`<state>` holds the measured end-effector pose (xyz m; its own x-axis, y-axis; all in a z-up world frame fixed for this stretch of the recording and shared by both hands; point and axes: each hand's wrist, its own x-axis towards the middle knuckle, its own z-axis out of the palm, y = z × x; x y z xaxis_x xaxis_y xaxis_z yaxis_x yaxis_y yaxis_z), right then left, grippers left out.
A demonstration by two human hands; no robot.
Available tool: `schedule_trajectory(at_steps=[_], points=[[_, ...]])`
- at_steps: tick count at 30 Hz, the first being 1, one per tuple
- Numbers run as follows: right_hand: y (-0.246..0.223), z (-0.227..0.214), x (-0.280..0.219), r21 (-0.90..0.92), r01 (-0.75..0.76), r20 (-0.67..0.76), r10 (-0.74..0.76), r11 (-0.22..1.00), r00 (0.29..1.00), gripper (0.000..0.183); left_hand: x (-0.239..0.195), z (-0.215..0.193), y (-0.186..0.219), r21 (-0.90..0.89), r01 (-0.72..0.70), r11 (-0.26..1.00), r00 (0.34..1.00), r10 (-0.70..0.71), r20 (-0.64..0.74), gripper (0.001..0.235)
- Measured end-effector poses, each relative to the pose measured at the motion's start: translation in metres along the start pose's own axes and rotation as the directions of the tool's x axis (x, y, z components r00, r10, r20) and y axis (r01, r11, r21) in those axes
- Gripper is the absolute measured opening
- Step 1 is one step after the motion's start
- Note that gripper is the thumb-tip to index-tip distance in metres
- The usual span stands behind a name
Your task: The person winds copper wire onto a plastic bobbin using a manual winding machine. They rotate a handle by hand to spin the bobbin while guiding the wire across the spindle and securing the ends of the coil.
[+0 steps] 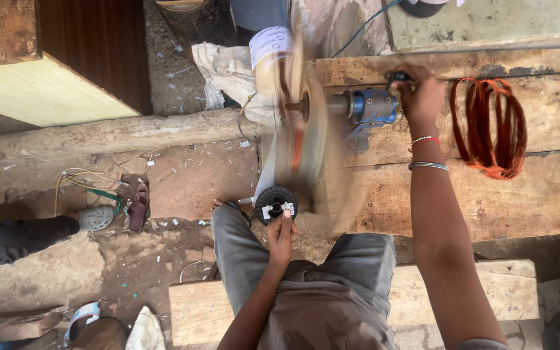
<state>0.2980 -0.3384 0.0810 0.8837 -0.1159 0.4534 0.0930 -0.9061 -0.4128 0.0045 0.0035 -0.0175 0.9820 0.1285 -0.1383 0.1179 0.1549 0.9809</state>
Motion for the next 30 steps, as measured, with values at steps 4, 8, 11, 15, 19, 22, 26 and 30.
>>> schedule_trajectory(at_steps=[4,8,11,15,19,22,26,30], points=[[0.016,0.019,-0.044,-0.070,0.045,0.000,-0.045,0.997,0.999,0.039,-0.001,0.002,0.002,-0.010,0.029,1.000,0.999,-0.029,-0.036,0.055],[0.007,0.011,-0.092,-0.148,-0.178,0.125,0.197,0.973,0.972,0.023,0.000,0.003,0.008,-0.008,0.022,1.000,0.999,-0.022,-0.045,0.054],[-0.016,-0.018,-0.121,-0.115,0.014,0.123,0.000,0.993,0.992,0.019,-0.003,0.001,0.011,-0.011,-0.017,1.000,0.999,0.016,-0.041,0.054],[-0.052,-0.074,-0.150,-0.141,0.117,0.073,-0.108,0.983,0.991,0.019,-0.003,0.000,0.009,-0.032,-0.041,0.999,0.999,0.040,-0.017,0.054],[-0.068,-0.121,-0.158,-0.134,0.145,0.065,-0.137,0.980,0.988,0.020,-0.003,0.003,0.008,0.010,-0.005,1.000,0.999,0.005,-0.046,0.054],[-0.069,-0.146,-0.156,-0.107,0.174,0.032,-0.171,0.979,0.985,0.021,-0.005,0.002,0.008,-0.019,0.022,1.000,0.999,-0.023,-0.033,0.053],[-0.084,-0.180,-0.136,0.005,0.136,-0.013,-0.135,0.991,0.991,0.022,-0.008,0.000,0.008,-0.026,0.002,1.000,1.000,-0.002,-0.023,0.054],[-0.103,-0.193,-0.100,0.140,0.151,-0.123,-0.134,0.979,0.983,0.030,-0.005,0.001,0.003,-0.074,0.019,0.997,1.000,-0.021,-0.020,0.053]])
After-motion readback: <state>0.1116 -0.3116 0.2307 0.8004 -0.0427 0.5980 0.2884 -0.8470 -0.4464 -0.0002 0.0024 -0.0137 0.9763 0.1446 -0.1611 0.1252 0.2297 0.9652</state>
